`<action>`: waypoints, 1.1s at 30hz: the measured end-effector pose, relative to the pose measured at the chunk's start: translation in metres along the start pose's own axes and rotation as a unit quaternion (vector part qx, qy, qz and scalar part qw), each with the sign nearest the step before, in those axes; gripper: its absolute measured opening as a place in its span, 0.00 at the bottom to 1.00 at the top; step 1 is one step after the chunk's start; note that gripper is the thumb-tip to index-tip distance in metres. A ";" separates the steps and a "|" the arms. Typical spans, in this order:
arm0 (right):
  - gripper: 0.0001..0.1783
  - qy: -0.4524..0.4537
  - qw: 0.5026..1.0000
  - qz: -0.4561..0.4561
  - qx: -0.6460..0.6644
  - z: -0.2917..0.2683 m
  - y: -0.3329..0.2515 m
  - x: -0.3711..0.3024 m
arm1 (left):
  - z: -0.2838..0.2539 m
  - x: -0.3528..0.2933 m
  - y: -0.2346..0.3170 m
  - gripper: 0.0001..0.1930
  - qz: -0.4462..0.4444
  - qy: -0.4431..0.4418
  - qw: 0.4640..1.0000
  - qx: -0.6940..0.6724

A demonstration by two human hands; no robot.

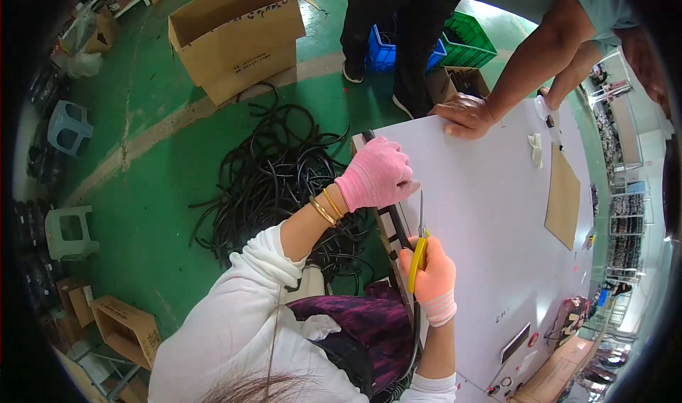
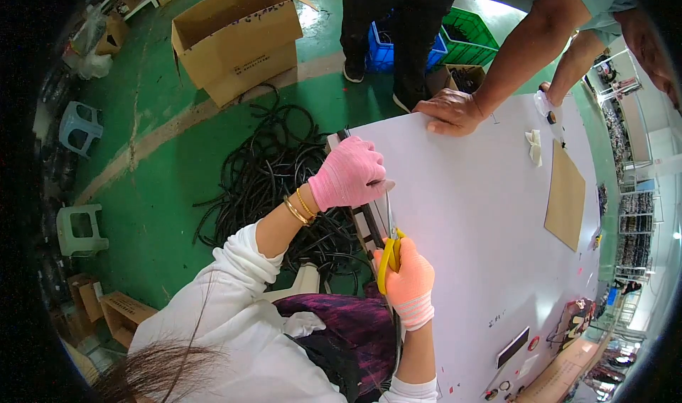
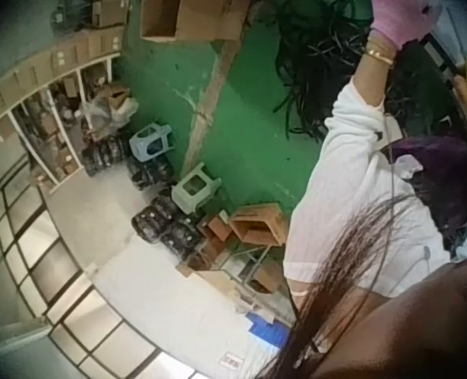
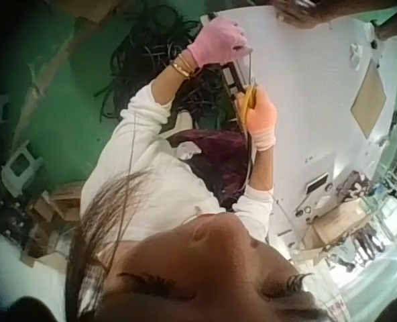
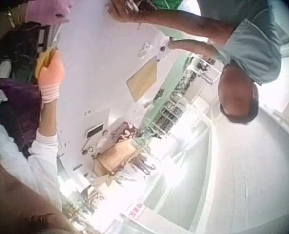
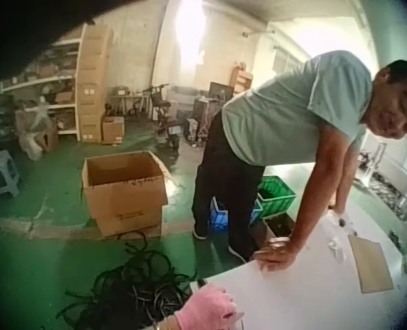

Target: Cutting sections of thick black cable using yellow handled scissors on a large white table.

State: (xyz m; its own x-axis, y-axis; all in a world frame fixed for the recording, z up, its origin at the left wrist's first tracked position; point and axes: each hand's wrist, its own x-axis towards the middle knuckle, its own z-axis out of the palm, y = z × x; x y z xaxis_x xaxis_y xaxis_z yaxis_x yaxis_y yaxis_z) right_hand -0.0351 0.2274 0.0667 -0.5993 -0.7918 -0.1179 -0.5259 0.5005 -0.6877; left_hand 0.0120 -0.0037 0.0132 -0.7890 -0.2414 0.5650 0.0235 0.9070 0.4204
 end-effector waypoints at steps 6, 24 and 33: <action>0.11 -0.008 1.000 0.021 0.015 0.002 0.000 0.000 | -0.002 -0.002 -0.002 0.16 0.004 -0.002 1.000 -0.014; 0.16 -0.059 0.881 0.275 0.380 -0.045 0.003 -0.137 | 0.008 0.005 0.002 0.08 -0.001 -0.036 0.999 0.003; 0.15 -0.035 0.852 0.411 0.322 -0.104 0.039 -0.311 | -0.005 0.003 -0.001 0.08 -0.020 -0.026 0.998 0.050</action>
State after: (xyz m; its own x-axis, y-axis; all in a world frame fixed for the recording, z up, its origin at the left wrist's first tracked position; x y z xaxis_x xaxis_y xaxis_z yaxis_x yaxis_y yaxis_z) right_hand 0.0683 0.5293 0.1512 -0.5556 -0.2962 -0.7769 0.5090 0.6176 -0.5995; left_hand 0.0128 -0.0072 0.0179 -0.8189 -0.2625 0.5105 -0.0682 0.9275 0.3675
